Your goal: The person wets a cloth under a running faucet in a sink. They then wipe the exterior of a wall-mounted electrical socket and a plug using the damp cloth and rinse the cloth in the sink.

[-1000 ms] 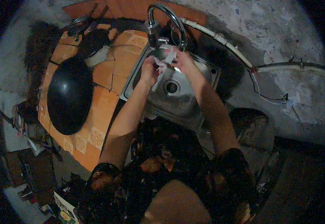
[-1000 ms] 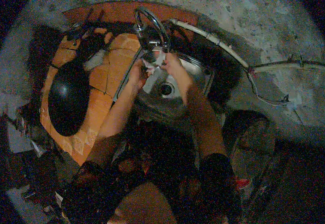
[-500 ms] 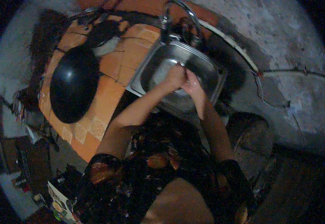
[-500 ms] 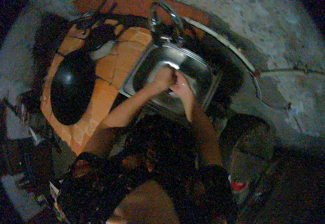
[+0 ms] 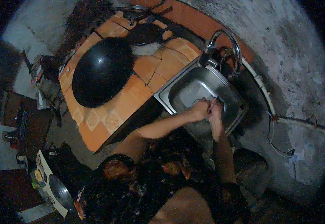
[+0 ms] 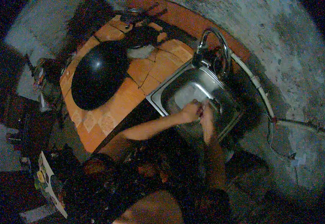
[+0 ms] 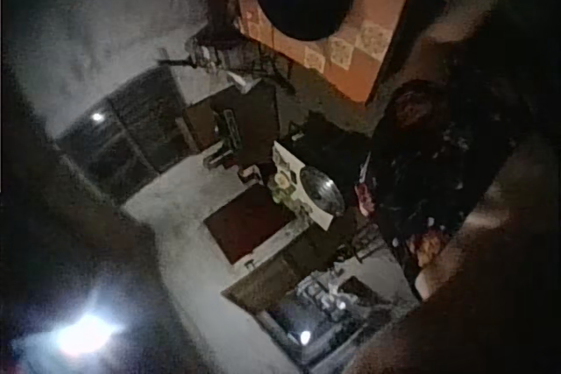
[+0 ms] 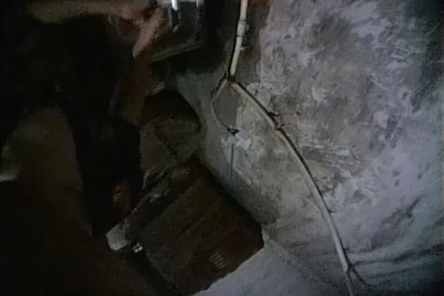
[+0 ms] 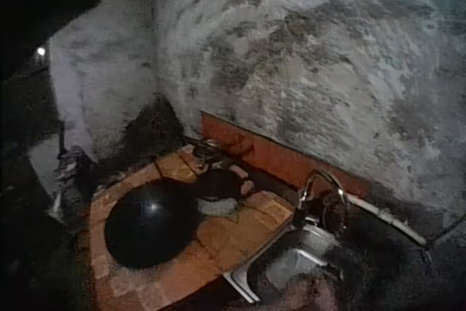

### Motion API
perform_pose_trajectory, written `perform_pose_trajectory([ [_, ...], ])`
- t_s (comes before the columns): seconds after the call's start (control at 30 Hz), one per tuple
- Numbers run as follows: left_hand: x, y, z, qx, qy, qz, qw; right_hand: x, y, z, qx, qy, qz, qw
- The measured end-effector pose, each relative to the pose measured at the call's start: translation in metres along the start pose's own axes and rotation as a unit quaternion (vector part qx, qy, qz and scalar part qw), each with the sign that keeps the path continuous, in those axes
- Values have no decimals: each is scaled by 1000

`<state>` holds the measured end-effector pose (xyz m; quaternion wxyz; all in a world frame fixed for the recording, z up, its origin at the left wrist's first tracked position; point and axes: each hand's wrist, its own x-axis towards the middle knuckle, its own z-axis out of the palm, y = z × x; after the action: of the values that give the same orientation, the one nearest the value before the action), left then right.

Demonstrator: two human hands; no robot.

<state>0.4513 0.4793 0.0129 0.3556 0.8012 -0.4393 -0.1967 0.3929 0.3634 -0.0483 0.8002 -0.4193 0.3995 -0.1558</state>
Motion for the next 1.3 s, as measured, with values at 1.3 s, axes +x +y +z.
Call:
perform_pose_trajectory([
  [1.3,227,-419,-404,111,328,-354,869,-39,13,3,-652,36,-213,727],
])
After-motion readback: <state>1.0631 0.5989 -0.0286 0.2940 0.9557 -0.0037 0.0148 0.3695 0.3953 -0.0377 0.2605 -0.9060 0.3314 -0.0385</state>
